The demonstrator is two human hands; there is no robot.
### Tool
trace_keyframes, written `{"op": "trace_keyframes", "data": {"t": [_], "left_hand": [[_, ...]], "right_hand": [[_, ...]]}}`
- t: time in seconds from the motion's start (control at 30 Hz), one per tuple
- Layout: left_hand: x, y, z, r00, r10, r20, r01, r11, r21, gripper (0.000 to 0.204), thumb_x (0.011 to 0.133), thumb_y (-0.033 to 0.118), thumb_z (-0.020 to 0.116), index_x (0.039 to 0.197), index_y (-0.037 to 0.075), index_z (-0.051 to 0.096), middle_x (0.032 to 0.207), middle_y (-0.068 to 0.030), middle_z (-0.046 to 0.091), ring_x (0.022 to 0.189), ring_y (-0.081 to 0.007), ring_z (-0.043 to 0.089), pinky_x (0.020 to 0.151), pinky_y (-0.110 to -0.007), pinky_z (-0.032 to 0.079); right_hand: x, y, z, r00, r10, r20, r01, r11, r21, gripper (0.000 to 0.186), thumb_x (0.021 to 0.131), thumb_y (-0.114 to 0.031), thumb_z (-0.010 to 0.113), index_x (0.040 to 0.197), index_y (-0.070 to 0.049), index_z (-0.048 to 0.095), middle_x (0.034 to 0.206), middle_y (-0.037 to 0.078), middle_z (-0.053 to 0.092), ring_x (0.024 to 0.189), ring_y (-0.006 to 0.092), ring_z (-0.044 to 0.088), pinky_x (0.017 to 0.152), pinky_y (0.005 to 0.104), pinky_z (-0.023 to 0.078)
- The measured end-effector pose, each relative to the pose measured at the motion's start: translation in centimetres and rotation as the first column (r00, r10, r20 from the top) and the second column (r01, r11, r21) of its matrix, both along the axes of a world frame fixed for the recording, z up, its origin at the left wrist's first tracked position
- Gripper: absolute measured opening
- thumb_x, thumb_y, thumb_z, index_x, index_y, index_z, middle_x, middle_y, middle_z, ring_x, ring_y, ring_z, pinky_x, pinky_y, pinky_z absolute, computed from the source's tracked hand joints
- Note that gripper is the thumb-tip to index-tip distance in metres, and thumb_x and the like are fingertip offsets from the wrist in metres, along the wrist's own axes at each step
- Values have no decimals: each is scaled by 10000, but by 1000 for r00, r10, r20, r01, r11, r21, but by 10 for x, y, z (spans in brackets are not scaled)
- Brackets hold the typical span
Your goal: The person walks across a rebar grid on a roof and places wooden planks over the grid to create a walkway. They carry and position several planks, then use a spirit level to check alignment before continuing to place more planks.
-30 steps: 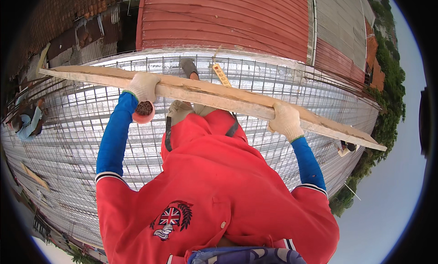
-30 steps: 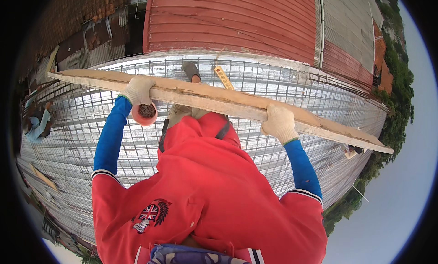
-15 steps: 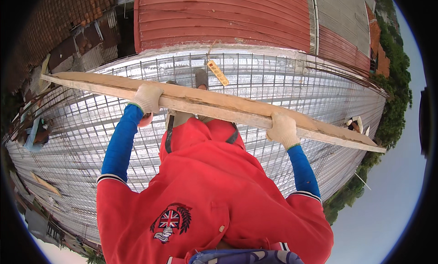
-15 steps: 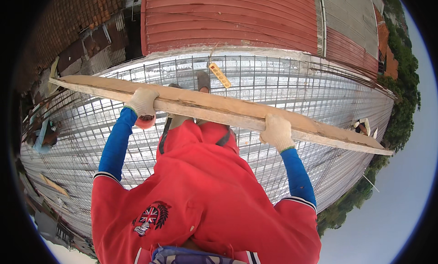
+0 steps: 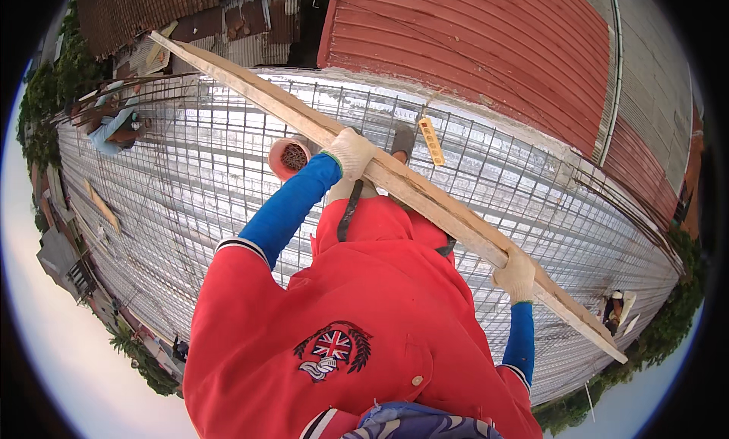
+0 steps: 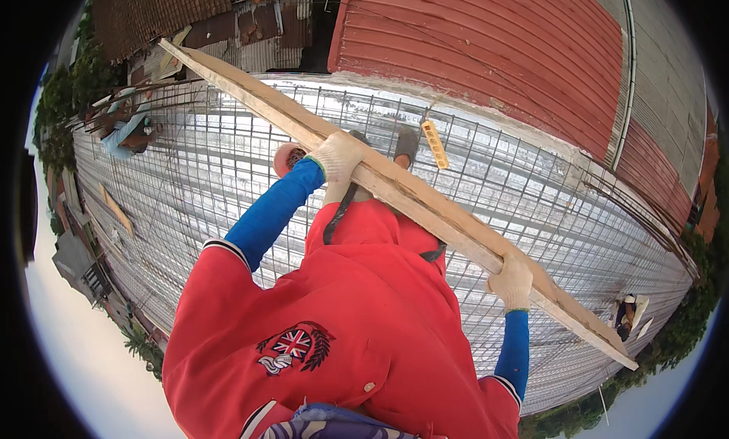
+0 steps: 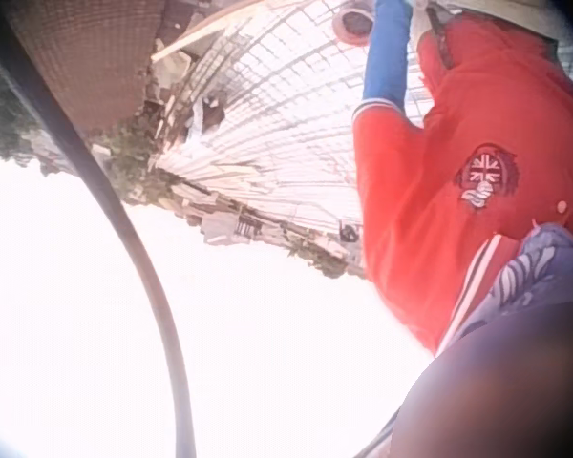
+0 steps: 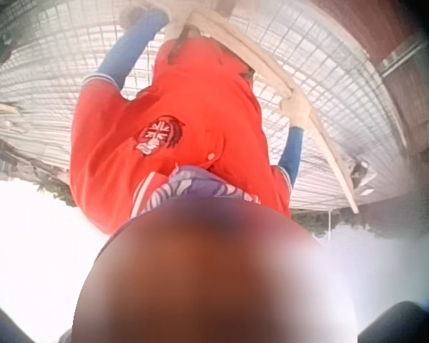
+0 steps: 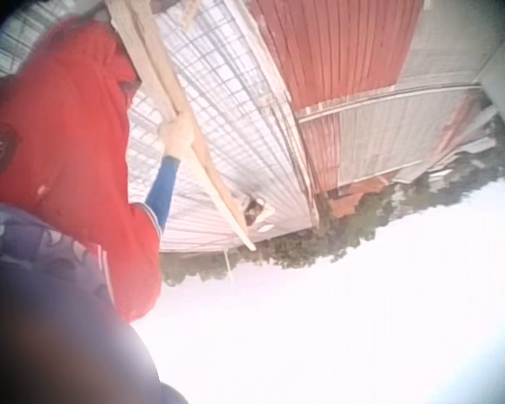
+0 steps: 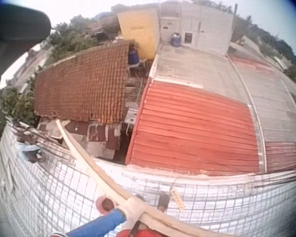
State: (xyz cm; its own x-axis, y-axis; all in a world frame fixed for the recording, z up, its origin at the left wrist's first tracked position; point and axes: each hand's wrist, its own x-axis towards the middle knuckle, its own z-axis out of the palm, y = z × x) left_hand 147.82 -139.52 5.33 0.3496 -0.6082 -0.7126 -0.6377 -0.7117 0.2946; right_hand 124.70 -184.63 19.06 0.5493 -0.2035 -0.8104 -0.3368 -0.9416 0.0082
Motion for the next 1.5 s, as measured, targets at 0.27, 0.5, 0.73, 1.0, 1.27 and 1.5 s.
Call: {"op": "trace_keyframes", "data": {"t": [0.27,0.5,0.73,1.0,1.27,1.5], "left_hand": [[-12,-58,36,999,-42,-6,42,999,-2,294,763,187,845,1041,93,864,1028,-141,838,1012,-303,817,824,-462,620],[-52,-103,64,994,-108,15,109,988,-114,317,716,196,869,1015,91,863,975,-140,832,957,-316,818,787,-468,622],[-105,-143,70,986,-162,34,165,964,-208,308,675,189,855,958,68,860,913,-168,818,917,-342,816,764,-473,625],[-140,-164,104,979,-204,-30,198,972,-130,452,635,312,848,997,42,827,985,-188,811,943,-376,801,807,-481,642],[-169,-199,68,972,-220,-78,221,975,-2,506,646,404,865,1001,47,816,998,-196,807,964,-381,796,822,-496,634],[-191,-276,60,989,-148,-20,148,989,19,434,659,319,831,1003,54,819,964,-180,812,926,-374,805,833,-495,642]], "right_hand": [[-26,-47,13,998,-19,66,22,999,-46,606,626,-120,840,1221,-36,755,1063,231,800,1067,429,760,906,486,615],[-75,-94,37,994,-12,104,23,994,-106,649,578,-74,854,1219,-43,755,1062,234,797,1050,444,755,898,494,607],[-148,-121,73,999,-48,8,48,987,-150,718,567,-76,872,1275,-78,751,1090,226,804,1098,431,758,927,489,615],[-172,-133,98,999,-48,-18,44,982,-181,725,595,-137,845,1311,-129,733,1085,190,797,1069,411,757,917,497,619],[-214,-173,56,1000,-4,29,7,995,-99,685,611,-136,850,1282,-125,714,1027,170,798,1029,399,760,867,503,613],[-221,-265,25,1000,24,13,-24,1000,-20,669,616,-141,840,1273,-129,717,1031,162,800,1023,388,763,877,500,612]]}}
